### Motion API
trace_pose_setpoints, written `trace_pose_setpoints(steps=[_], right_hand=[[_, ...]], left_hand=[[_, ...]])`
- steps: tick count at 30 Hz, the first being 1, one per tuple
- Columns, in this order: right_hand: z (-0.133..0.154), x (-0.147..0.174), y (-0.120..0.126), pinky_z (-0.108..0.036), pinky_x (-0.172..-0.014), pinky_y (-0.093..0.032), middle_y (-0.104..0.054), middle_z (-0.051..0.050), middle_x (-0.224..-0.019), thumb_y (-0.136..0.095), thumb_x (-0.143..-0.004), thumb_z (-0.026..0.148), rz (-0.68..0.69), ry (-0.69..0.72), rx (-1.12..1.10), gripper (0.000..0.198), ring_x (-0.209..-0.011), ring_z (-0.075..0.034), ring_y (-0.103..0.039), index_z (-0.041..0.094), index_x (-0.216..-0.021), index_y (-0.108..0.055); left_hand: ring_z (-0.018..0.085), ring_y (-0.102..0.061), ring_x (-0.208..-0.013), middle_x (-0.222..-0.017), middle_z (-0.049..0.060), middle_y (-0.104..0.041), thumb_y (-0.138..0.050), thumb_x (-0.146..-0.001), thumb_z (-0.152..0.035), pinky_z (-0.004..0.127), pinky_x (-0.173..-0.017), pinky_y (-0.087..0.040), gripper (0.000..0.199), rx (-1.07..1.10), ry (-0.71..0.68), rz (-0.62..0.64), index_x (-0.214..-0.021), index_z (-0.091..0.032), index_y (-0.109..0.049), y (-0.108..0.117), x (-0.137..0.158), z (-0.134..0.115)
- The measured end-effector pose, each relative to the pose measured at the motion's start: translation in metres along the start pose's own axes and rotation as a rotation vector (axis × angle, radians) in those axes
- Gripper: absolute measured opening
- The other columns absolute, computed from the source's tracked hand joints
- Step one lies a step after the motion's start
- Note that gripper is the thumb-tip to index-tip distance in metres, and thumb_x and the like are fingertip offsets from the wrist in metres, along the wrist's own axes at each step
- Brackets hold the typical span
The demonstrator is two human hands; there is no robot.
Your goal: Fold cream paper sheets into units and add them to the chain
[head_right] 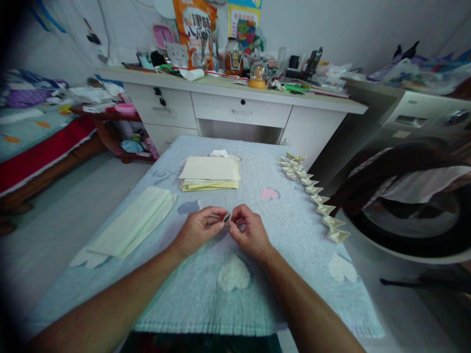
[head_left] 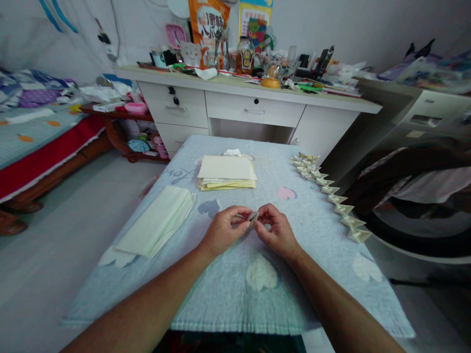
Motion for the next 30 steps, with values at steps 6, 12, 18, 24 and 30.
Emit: trace_pose_setpoints(steps=[6, 12, 18, 24, 30], right_hand=[[0.008, 0.0, -0.002, -0.022, -0.062, -0.044, -0.055, 0.002, -0.078, -0.054, -0.078, 0.012, 0.023, 0.102, 0.122, 0.018, -0.066, -0.011, -0.052, 0.021, -0.093, -0.054], [0.018, 0.0, -0.001, -0.025, -0.065, -0.041, -0.052, -0.001, -0.078, -0.052, -0.077, 0.006, 0.015, 0.252, 0.269, 0.022, -0.072, -0.013, -0.051, 0.021, -0.093, -0.058], [0.021, 0.001, 0.0, -0.025, -0.066, -0.043, -0.052, -0.003, -0.087, -0.05, -0.079, 0.004, -0.002, 0.317, 0.324, 0.033, -0.077, -0.014, -0.053, 0.023, -0.103, -0.062], [0.019, 0.002, 0.0, -0.027, -0.069, -0.047, -0.052, -0.004, -0.091, -0.05, -0.079, 0.004, -0.014, 0.366, 0.345, 0.037, -0.081, -0.015, -0.054, 0.025, -0.107, -0.063], [0.023, 0.002, 0.0, -0.029, -0.072, -0.047, -0.053, -0.005, -0.094, -0.05, -0.08, 0.007, 0.046, 0.324, 0.265, 0.033, -0.084, -0.016, -0.055, 0.024, -0.105, -0.063]], left_hand=[[0.011, -0.065, -0.062, -0.09, 0.005, -0.071, -0.062, -0.077, -0.022, 0.019, -0.054, -0.048, 0.026, -0.001, 0.083, -0.061, -0.102, -0.014, -0.065, 0.0, 0.001, 0.004], [0.012, -0.066, -0.067, -0.087, 0.003, -0.069, -0.063, -0.075, -0.02, 0.023, -0.063, -0.053, 0.023, 0.263, 0.157, -0.087, -0.098, -0.015, -0.063, -0.003, -0.001, 0.011], [0.013, -0.065, -0.068, -0.084, 0.004, -0.068, -0.068, -0.07, -0.019, 0.028, -0.068, -0.054, 0.027, 0.497, 0.234, -0.12, -0.095, -0.013, -0.063, -0.005, 0.0, 0.01], [0.015, -0.064, -0.078, -0.089, 0.005, -0.066, -0.069, -0.072, -0.025, 0.03, -0.072, -0.054, 0.028, 0.683, 0.289, -0.052, -0.098, -0.013, -0.064, -0.006, 0.003, 0.012], [0.014, -0.062, -0.08, -0.092, 0.003, -0.062, -0.078, -0.066, -0.022, 0.029, -0.075, -0.052, 0.036, 0.564, 0.257, -0.076, -0.098, -0.015, -0.062, -0.006, 0.001, 0.018]])
Point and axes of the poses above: each hand's wrist, its own x-axis away from the middle knuckle, its own y-axis out of the back of the hand, z = x × y, the point moved 6 cm from there along -x, towards the middle knuckle
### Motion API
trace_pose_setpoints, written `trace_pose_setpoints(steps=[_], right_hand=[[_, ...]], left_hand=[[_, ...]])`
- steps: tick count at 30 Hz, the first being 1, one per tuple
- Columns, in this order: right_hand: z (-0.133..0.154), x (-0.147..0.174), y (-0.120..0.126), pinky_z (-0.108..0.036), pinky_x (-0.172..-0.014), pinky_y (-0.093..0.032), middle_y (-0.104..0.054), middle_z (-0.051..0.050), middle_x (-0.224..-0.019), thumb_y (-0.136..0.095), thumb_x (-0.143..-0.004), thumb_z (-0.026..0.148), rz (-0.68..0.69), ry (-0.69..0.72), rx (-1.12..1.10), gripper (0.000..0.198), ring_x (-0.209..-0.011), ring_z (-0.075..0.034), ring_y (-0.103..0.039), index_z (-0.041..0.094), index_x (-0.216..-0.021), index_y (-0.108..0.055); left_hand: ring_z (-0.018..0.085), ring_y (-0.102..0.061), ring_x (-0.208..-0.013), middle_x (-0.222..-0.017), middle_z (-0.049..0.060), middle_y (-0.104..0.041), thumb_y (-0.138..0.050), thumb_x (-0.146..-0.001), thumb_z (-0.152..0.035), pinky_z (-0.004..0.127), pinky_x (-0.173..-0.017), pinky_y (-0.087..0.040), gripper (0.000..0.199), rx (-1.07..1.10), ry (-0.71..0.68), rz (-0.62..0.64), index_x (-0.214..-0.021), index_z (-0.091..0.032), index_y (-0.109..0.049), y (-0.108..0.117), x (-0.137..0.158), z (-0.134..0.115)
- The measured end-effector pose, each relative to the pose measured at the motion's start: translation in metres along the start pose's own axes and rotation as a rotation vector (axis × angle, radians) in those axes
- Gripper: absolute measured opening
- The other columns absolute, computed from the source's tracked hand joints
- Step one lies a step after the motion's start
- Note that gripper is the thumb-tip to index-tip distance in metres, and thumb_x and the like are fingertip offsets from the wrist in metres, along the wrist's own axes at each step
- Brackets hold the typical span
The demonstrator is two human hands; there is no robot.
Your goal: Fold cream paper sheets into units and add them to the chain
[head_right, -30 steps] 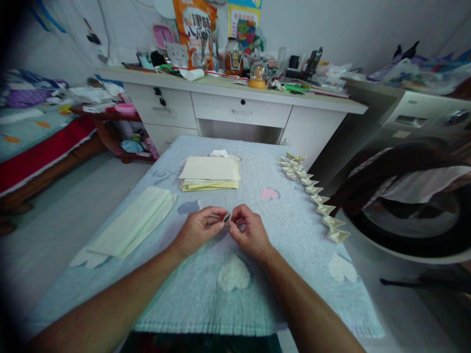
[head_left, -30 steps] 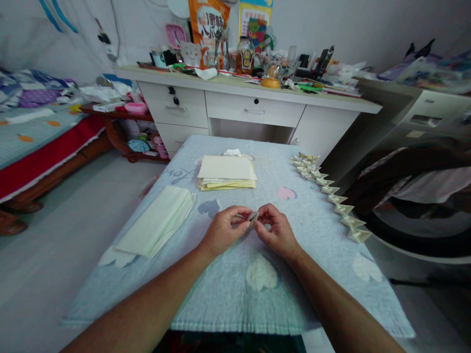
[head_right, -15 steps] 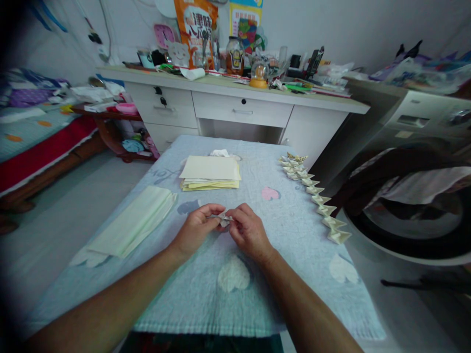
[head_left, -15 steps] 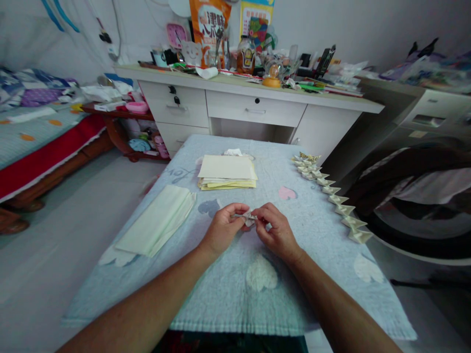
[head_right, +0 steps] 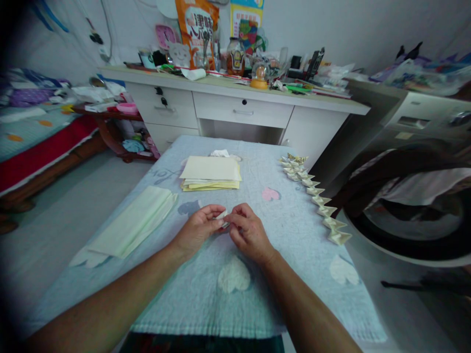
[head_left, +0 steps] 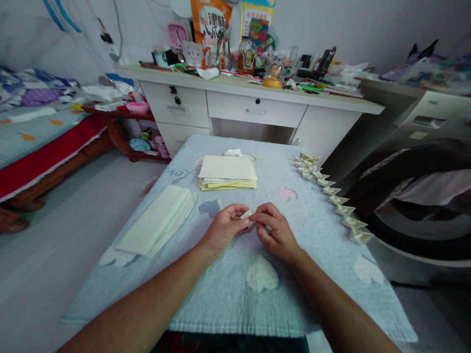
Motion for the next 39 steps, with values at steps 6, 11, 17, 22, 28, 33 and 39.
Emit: trace_pose_setpoints(steps=[6, 11, 17, 22, 28, 33, 39], right_hand=[[-0.017, 0.004, 0.002, -0.023, -0.062, -0.043, -0.054, -0.001, -0.081, -0.054, -0.086, 0.024, -0.049, -0.293, -0.179, 0.015, -0.069, -0.012, -0.051, 0.019, -0.101, -0.056], [-0.021, 0.004, -0.006, -0.022, -0.054, -0.035, -0.049, 0.003, -0.065, -0.058, -0.087, 0.036, 0.041, -0.374, -0.213, 0.02, -0.058, -0.01, -0.043, 0.017, -0.077, -0.055], [-0.023, 0.002, -0.009, -0.022, -0.056, -0.037, -0.05, 0.003, -0.065, -0.059, -0.086, 0.041, 0.054, -0.397, -0.393, 0.025, -0.059, -0.01, -0.044, 0.018, -0.078, -0.054], [-0.019, 0.003, -0.008, -0.024, -0.065, -0.043, -0.056, 0.001, -0.071, -0.059, -0.087, 0.041, 0.055, -0.368, -0.482, 0.026, -0.066, -0.012, -0.052, 0.018, -0.079, -0.055], [-0.016, 0.005, -0.008, -0.023, -0.06, -0.041, -0.054, 0.002, -0.07, -0.06, -0.085, 0.044, 0.042, -0.415, -0.469, 0.027, -0.064, -0.012, -0.05, 0.019, -0.083, -0.053], [-0.016, 0.004, -0.006, -0.022, -0.059, -0.038, -0.05, 0.003, -0.068, -0.06, -0.086, 0.04, 0.009, -0.375, -0.387, 0.023, -0.062, -0.011, -0.046, 0.019, -0.08, -0.054], [-0.012, 0.002, 0.001, -0.024, -0.063, -0.04, -0.054, 0.001, -0.072, -0.06, -0.087, 0.033, -0.039, -0.301, -0.283, 0.016, -0.067, -0.012, -0.05, 0.019, -0.079, -0.059]], left_hand=[[0.011, -0.062, -0.079, -0.094, 0.001, -0.063, -0.076, -0.068, -0.02, 0.025, -0.076, -0.048, 0.043, -0.16, -0.064, 0.018, -0.107, -0.019, -0.059, 0.002, -0.001, 0.0], [0.01, -0.061, -0.074, -0.09, 0.0, -0.062, -0.076, -0.067, -0.02, 0.022, -0.071, -0.047, 0.045, -0.234, -0.087, 0.03, -0.108, -0.018, -0.059, 0.0, 0.001, -0.003], [0.011, -0.061, -0.072, -0.086, 0.002, -0.065, -0.074, -0.071, -0.029, 0.023, -0.067, -0.049, 0.029, -0.29, -0.076, 0.054, -0.094, -0.015, -0.064, -0.003, 0.003, -0.004], [0.012, -0.059, -0.066, -0.074, 0.002, -0.066, -0.069, -0.077, -0.036, 0.022, -0.061, -0.047, 0.026, -0.342, -0.065, 0.118, -0.088, -0.013, -0.068, -0.009, 0.005, -0.007], [0.01, -0.054, -0.059, -0.064, -0.001, -0.062, -0.068, -0.077, -0.04, 0.02, -0.056, -0.041, 0.026, -0.494, -0.165, 0.078, -0.083, -0.014, -0.07, -0.006, 0.007, -0.011], [0.011, -0.053, -0.061, -0.067, 0.0, -0.062, -0.066, -0.079, -0.039, 0.021, -0.058, -0.04, 0.025, -0.616, -0.227, 0.082, -0.084, -0.015, -0.07, -0.006, 0.007, -0.01], [0.013, -0.055, -0.064, -0.073, 0.002, -0.066, -0.066, -0.078, -0.035, 0.023, -0.061, -0.041, 0.023, -0.679, -0.222, 0.124, -0.09, -0.015, -0.071, -0.009, 0.007, -0.011]])
Point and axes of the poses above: each hand's wrist, its own x-axis away from the middle knuckle, its own y-axis out of the back of the hand, z = x × y, the point moved 6 cm from there along -x, towards the middle knuckle
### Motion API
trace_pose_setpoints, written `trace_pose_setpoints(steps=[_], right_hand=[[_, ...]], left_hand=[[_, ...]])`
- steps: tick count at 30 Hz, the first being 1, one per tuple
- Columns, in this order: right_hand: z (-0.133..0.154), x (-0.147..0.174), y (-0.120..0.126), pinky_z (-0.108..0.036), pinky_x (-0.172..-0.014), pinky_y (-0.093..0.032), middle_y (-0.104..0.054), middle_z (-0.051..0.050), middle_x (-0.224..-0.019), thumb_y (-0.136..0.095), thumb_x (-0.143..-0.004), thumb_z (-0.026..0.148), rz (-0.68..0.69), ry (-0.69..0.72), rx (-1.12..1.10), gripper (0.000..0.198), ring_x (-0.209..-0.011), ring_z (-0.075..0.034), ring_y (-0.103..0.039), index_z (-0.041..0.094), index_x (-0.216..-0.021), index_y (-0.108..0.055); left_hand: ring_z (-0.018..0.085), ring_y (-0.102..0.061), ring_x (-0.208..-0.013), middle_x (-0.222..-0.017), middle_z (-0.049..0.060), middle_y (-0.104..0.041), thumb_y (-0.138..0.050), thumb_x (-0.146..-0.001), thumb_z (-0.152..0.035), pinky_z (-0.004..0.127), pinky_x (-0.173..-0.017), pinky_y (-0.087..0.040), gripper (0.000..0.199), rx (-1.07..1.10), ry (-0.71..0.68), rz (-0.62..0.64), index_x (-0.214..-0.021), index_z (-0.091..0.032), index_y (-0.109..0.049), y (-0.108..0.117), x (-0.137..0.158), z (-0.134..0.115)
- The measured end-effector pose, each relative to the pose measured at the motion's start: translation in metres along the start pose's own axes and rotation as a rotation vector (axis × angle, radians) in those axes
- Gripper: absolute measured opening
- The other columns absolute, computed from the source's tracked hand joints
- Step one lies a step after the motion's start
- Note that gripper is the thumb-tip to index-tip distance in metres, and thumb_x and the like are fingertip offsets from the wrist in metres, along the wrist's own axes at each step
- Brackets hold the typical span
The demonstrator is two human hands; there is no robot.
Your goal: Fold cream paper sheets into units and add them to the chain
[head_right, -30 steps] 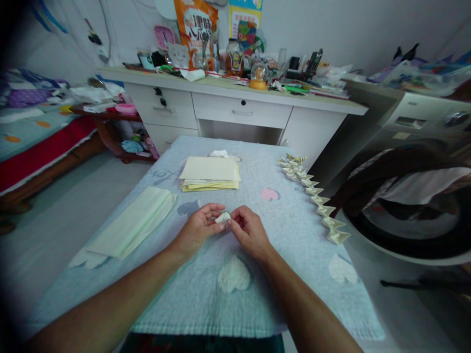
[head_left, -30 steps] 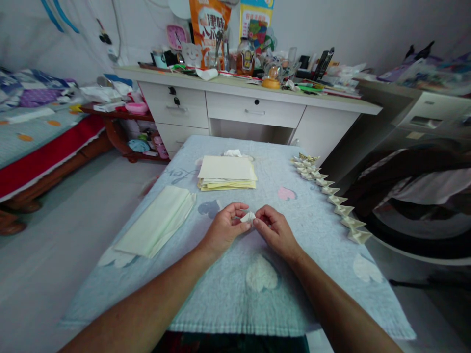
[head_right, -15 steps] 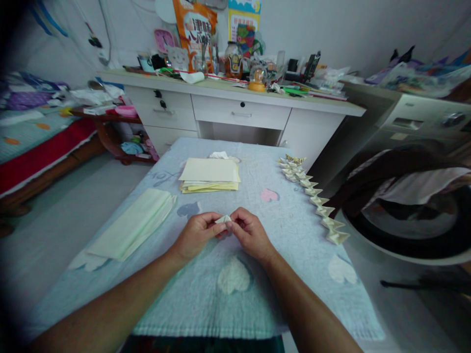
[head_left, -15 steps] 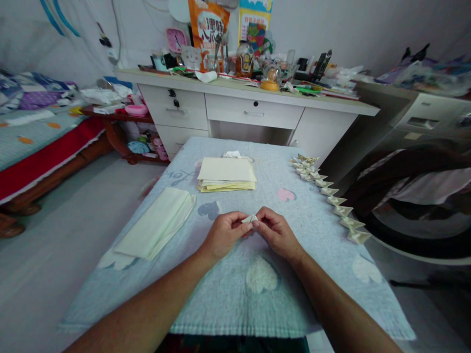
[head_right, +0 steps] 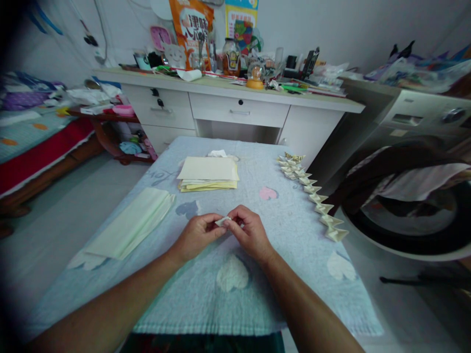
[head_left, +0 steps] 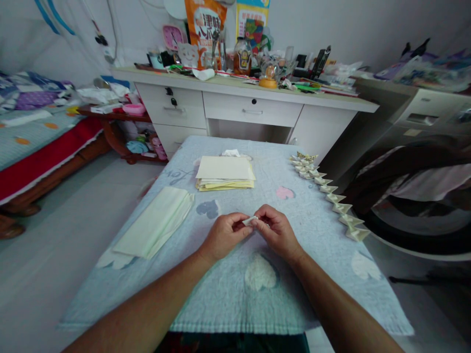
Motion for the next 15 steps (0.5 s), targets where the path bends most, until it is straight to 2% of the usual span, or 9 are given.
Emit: trace_pose_setpoints(steps=[10, 15], right_hand=[[0.0081, -0.0005, -0.0022, -0.023, -0.062, -0.04, -0.053, 0.001, -0.072, -0.062, -0.086, 0.031, 0.022, 0.058, 0.084, 0.013, -0.066, -0.011, -0.05, 0.019, -0.079, -0.06], [0.0096, -0.0005, -0.0017, -0.024, -0.063, -0.041, -0.054, 0.001, -0.071, -0.061, -0.087, 0.03, 0.024, 0.093, 0.098, 0.015, -0.066, -0.012, -0.051, 0.02, -0.077, -0.06]], left_hand=[[0.01, -0.045, -0.055, -0.058, -0.002, -0.056, -0.067, -0.077, -0.036, 0.021, -0.052, -0.032, 0.021, -0.051, 0.008, -0.011, -0.074, -0.015, -0.071, 0.0014, -0.0012, -0.0048], [0.01, -0.044, -0.054, -0.057, -0.003, -0.055, -0.067, -0.076, -0.034, 0.02, -0.051, -0.031, 0.02, -0.062, 0.021, -0.024, -0.074, -0.015, -0.07, 0.0014, -0.002, -0.002]])
Point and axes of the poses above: each hand's wrist, its own x-axis away from the middle knuckle, its own y-axis out of the back of the hand, z = x × y, the point moved 6 cm from there along -x, towards the middle knuckle
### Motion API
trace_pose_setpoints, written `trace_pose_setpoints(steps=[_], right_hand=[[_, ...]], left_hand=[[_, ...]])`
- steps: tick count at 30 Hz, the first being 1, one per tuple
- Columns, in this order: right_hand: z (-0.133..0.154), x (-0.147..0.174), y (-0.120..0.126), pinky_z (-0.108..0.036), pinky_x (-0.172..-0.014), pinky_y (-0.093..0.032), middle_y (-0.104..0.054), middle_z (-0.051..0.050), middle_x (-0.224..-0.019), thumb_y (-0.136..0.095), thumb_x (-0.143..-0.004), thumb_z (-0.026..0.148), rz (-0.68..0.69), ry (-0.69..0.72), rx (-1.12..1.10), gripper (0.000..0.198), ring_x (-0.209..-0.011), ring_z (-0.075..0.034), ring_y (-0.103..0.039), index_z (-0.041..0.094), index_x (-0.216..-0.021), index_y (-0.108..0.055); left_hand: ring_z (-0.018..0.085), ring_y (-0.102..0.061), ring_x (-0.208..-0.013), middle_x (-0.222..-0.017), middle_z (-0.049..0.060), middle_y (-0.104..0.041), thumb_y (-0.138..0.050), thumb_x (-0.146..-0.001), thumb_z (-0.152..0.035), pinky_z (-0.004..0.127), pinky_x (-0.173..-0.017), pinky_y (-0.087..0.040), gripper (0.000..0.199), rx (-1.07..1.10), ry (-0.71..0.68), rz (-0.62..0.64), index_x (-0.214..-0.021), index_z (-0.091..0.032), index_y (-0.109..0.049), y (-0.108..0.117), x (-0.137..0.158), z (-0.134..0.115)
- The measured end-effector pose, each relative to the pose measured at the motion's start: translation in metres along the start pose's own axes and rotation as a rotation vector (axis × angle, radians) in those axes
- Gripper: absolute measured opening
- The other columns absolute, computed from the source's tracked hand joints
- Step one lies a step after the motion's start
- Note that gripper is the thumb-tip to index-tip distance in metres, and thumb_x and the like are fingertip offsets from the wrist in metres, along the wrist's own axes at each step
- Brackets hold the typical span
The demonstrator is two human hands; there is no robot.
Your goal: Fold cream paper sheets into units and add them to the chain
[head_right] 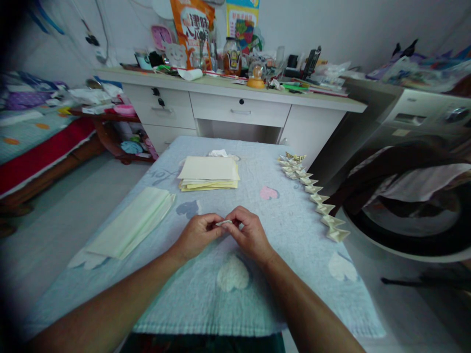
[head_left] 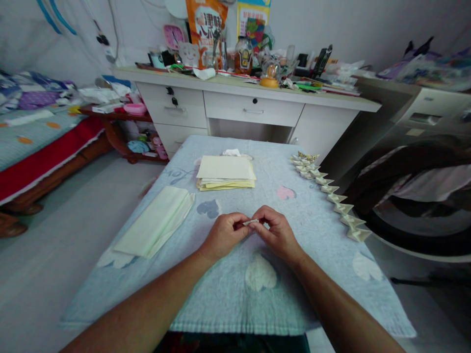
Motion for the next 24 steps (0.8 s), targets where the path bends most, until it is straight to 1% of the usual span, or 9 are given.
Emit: trace_pose_setpoints(steps=[5, 8, 12, 14, 16, 18, 21, 22, 24], right_hand=[[0.004, 0.0, 0.001, -0.026, -0.065, -0.042, -0.056, 0.0, -0.073, -0.06, -0.088, 0.028, 0.0, 0.06, 0.021, 0.013, -0.069, -0.013, -0.053, 0.02, -0.077, -0.061], [0.005, 0.0, 0.001, -0.025, -0.065, -0.041, -0.054, 0.0, -0.074, -0.061, -0.087, 0.026, -0.01, 0.064, 0.029, 0.009, -0.07, -0.013, -0.052, 0.02, -0.081, -0.061], [0.003, 0.001, 0.001, -0.025, -0.064, -0.041, -0.053, -0.001, -0.079, -0.062, -0.085, 0.023, -0.029, 0.055, 0.065, 0.004, -0.071, -0.013, -0.05, 0.02, -0.084, -0.06], [0.003, 0.002, 0.0, -0.024, -0.063, -0.041, -0.052, -0.001, -0.079, -0.059, -0.086, 0.019, -0.019, 0.085, 0.067, 0.004, -0.071, -0.013, -0.05, 0.02, -0.082, -0.059], [0.004, 0.002, -0.001, -0.024, -0.063, -0.041, -0.052, -0.001, -0.08, -0.056, -0.086, 0.015, -0.015, 0.13, 0.081, 0.007, -0.072, -0.013, -0.051, 0.02, -0.083, -0.059], [0.005, 0.003, 0.0, -0.025, -0.065, -0.042, -0.053, -0.002, -0.082, -0.055, -0.084, 0.012, -0.025, 0.172, 0.127, 0.01, -0.075, -0.014, -0.053, 0.021, -0.083, -0.06], [0.006, 0.005, 0.001, -0.025, -0.067, -0.043, -0.054, -0.003, -0.084, -0.053, -0.083, 0.008, -0.035, 0.222, 0.212, 0.015, -0.079, -0.014, -0.054, 0.021, -0.084, -0.06], [0.007, 0.005, 0.001, -0.026, -0.068, -0.044, -0.055, -0.003, -0.085, -0.052, -0.083, 0.008, -0.033, 0.243, 0.237, 0.016, -0.08, -0.015, -0.054, 0.021, -0.085, -0.06], [0.008, 0.007, 0.001, -0.026, -0.069, -0.045, -0.055, -0.004, -0.087, -0.052, -0.083, 0.008, -0.03, 0.284, 0.279, 0.017, -0.081, -0.015, -0.055, 0.021, -0.088, -0.061]], left_hand=[[0.013, -0.057, -0.066, -0.075, 0.002, -0.067, -0.066, -0.078, -0.031, 0.022, -0.06, -0.041, 0.019, 0.06, -0.022, 0.009, -0.087, -0.016, -0.07, -0.003, -0.001, 0.005], [0.015, -0.06, -0.07, -0.076, 0.003, -0.067, -0.066, -0.078, -0.029, 0.023, -0.065, -0.043, 0.014, 0.067, -0.05, -0.014, -0.082, -0.016, -0.069, -0.001, 0.0, 0.004], [0.015, -0.06, -0.074, -0.078, 0.002, -0.066, -0.064, -0.078, -0.02, 0.023, -0.067, -0.044, 0.006, -0.002, -0.164, -0.089, -0.08, -0.018, -0.07, 0.008, 0.001, -0.007], [0.015, -0.059, -0.075, -0.08, 0.003, -0.065, -0.064, -0.077, -0.017, 0.023, -0.066, -0.043, 0.007, -0.038, -0.2, -0.122, -0.081, -0.019, -0.07, 0.011, 0.002, -0.009], [0.014, -0.059, -0.074, -0.08, 0.002, -0.065, -0.064, -0.075, -0.014, 0.022, -0.066, -0.043, 0.011, -0.035, -0.2, -0.146, -0.083, -0.019, -0.07, 0.012, 0.003, -0.008], [0.013, -0.059, -0.072, -0.08, 0.001, -0.065, -0.064, -0.073, -0.012, 0.022, -0.067, -0.045, 0.02, 0.003, -0.167, -0.159, -0.091, -0.019, -0.069, 0.011, 0.003, -0.004], [0.013, -0.061, -0.072, -0.082, 0.001, -0.067, -0.064, -0.072, -0.012, 0.022, -0.067, -0.046, 0.032, 0.087, -0.112, -0.145, -0.103, -0.019, -0.064, 0.009, 0.002, 0.002], [0.013, -0.062, -0.073, -0.083, 0.001, -0.068, -0.064, -0.072, -0.011, 0.022, -0.068, -0.046, 0.033, 0.105, -0.108, -0.143, -0.105, -0.019, -0.064, 0.009, 0.002, 0.003], [0.012, -0.061, -0.072, -0.081, 0.0, -0.067, -0.063, -0.071, -0.009, 0.021, -0.067, -0.046, 0.03, 0.095, -0.121, -0.148, -0.1, -0.018, -0.065, 0.01, 0.002, 0.003]])
Point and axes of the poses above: each hand's wrist, its own x-axis away from the middle knuckle, its own y-axis out of the back of the hand, z = x × y, the point moved 6 cm from there along -x, towards the middle knuckle
